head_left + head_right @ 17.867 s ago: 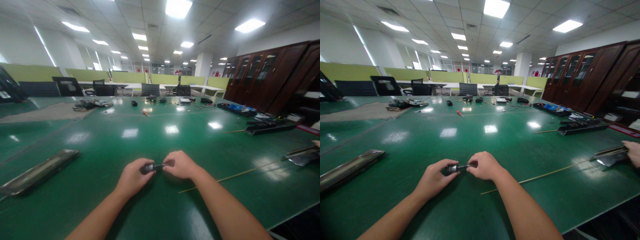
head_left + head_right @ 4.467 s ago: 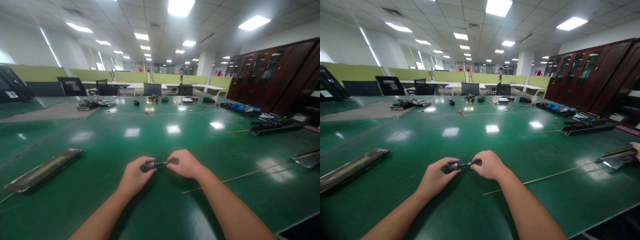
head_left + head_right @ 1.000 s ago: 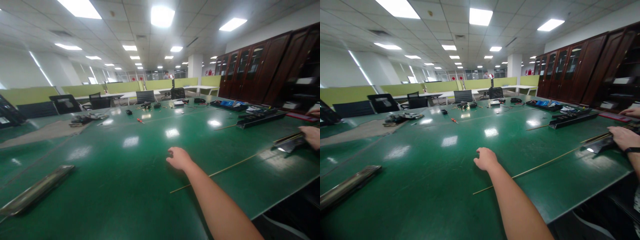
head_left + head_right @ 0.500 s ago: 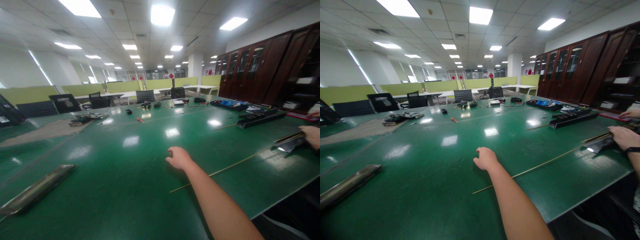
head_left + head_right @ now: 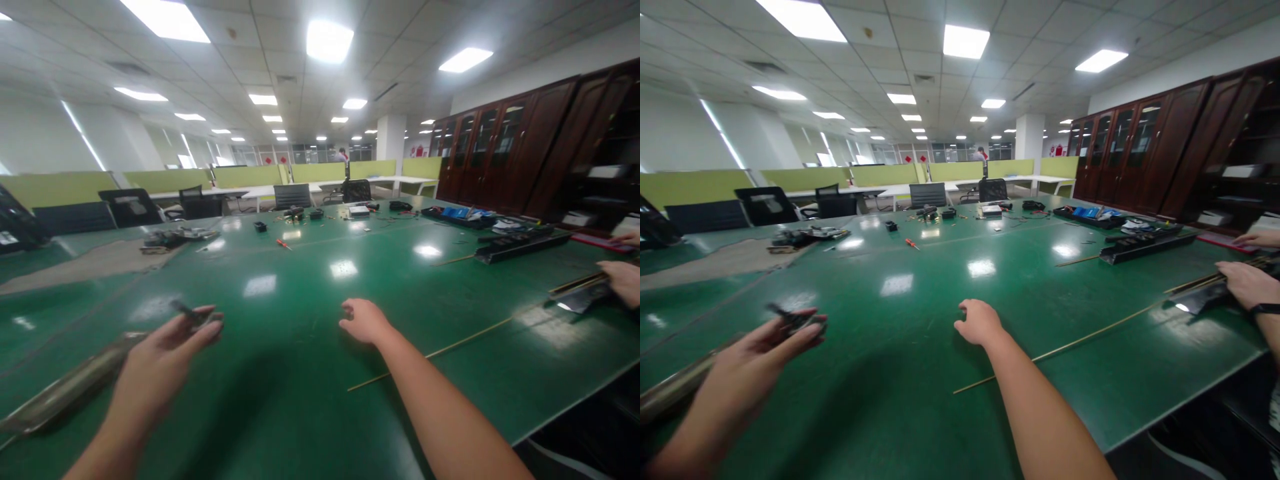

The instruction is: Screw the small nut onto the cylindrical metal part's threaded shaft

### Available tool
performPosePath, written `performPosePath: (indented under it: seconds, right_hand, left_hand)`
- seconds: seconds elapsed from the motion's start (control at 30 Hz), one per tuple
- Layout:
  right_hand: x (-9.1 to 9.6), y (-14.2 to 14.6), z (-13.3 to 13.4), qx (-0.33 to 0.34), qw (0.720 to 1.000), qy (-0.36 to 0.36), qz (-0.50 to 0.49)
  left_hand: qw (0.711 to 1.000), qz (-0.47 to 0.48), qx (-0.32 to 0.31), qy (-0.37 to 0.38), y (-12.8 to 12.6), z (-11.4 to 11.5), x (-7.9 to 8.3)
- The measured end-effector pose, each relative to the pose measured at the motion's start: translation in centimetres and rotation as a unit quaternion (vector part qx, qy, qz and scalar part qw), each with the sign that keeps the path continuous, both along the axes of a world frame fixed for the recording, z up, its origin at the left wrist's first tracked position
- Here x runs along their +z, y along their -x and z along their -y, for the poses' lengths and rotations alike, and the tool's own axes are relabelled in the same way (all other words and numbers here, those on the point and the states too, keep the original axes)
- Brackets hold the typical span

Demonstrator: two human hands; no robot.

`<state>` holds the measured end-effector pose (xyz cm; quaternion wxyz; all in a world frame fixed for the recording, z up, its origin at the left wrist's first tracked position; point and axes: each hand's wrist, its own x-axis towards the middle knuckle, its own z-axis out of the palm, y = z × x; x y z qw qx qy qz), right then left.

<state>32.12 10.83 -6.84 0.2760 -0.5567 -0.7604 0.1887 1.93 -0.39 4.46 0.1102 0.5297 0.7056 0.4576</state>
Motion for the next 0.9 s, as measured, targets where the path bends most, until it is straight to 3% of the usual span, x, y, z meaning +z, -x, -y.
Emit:
performPosePath:
  seconds: [0.13, 0.23, 0.37, 0.53, 0.9]
  right_hand:
    - [-0.1, 0.1, 0.0, -0.004, 1.000, -0.002, -0.012]
    - [-0.1, 0.5, 0.3, -0.006, 0.999, 0.001, -0.031]
    - [0.3, 1.7, 1.5, 0.051, 0.996, -0.015, -0.072]
    - [0.4, 3.1, 3.3, 0.138, 0.986, -0.044, -0.081]
    - [1.3, 3.8, 4.2, 0.191, 0.976, -0.095, -0.055]
  left_hand:
    - [0.989, 0.031, -0.142, -0.010, -3.7, -4.5, -3.8]
    - [0.969, -0.069, -0.235, -0.036, -4.8, -6.2, -7.6]
    - [0.960, -0.110, -0.256, -0.030, -4.0, -6.4, -10.4]
    - [0.953, -0.101, -0.281, -0.042, -3.6, -6.3, -10.9]
    - [0.928, -0.085, -0.360, -0.028, -4.6, -5.8, -10.6]
